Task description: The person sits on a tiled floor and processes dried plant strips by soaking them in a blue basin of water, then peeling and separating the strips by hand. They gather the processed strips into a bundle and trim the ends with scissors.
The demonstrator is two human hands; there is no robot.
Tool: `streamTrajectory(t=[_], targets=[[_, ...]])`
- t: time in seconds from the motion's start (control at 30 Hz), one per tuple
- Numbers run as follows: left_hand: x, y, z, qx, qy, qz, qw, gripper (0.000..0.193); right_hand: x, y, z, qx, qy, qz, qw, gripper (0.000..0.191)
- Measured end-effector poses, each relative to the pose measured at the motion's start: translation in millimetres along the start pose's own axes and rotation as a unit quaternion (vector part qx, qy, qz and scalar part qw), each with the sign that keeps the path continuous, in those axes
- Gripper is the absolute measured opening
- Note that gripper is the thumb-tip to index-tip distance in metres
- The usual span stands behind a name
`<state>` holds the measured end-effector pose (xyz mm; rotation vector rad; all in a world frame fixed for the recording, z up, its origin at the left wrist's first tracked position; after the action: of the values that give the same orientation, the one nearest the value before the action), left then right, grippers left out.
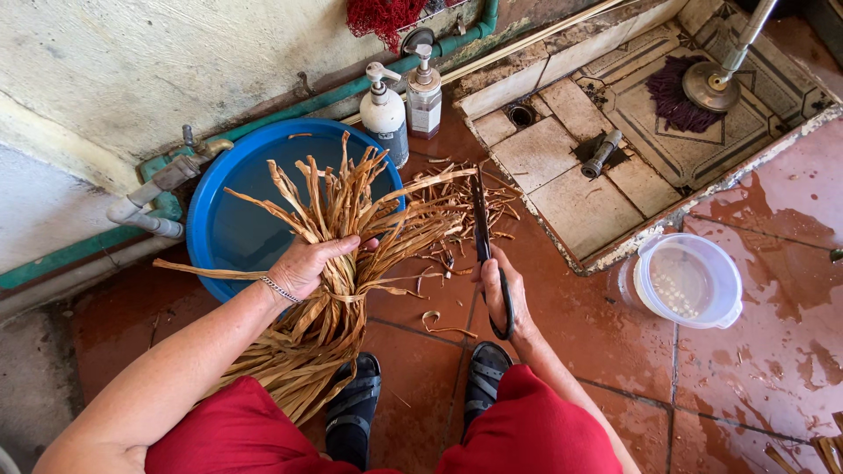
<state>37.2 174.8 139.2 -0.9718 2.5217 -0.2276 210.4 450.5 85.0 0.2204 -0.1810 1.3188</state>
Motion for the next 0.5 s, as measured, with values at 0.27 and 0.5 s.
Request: streamTrajectory(t=[0.27,0.5], targets=[[0.6,1.8,0.4,0.002,-0.003,0.011,1.000,0.037,4.2,6.8,12.4,-0.028,-0.017,-0.048,0.998,0.065],[1.9,0.4,0.5,-0.002,-0.030,-0.008,1.000,0.033,6.1,-13.8,31.0,0.039,0.030,-0.018,0.999,0.063]])
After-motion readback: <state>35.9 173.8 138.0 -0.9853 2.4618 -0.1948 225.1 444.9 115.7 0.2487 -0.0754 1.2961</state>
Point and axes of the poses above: each hand's wrist, its own y-axis towards the middle knuckle, its own x-axis out of the back of the hand, z = x × y, the point moved 4 cm from there along y, towards the middle knuckle, and after that the axes turned 8 degrees about z, right-handed, at the moved point
